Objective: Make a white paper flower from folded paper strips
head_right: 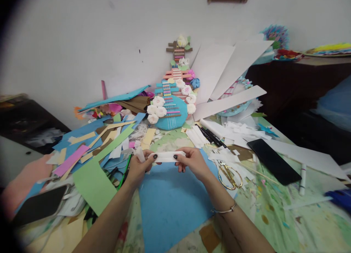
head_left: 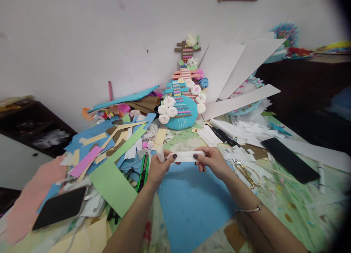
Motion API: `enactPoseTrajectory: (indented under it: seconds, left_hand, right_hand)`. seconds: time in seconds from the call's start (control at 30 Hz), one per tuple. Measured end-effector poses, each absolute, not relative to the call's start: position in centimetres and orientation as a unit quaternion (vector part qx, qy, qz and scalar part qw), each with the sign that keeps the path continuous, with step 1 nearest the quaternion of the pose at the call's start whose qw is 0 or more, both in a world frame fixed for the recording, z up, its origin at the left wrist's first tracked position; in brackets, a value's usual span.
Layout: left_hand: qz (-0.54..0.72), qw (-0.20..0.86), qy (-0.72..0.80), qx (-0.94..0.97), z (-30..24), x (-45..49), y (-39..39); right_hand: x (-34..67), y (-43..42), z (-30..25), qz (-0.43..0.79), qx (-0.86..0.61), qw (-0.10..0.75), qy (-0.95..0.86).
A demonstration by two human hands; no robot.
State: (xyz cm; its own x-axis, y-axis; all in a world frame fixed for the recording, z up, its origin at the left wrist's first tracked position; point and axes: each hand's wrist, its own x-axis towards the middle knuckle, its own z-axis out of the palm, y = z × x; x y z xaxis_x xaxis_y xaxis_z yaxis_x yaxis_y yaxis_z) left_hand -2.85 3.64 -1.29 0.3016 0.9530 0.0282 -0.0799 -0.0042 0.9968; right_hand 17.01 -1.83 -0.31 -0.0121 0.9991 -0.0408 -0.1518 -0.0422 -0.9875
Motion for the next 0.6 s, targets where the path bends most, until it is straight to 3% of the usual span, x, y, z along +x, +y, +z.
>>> enactPoseTrajectory:
  seconds: [0.6]
  left_hand:
    - [0.450, 0.632, 0.363, 0.516, -1.72, -2.60, 3.70]
  right_hand:
    - [17.05, -1.67, -0.41, 0.540, -0.434, 0.534, -0.484]
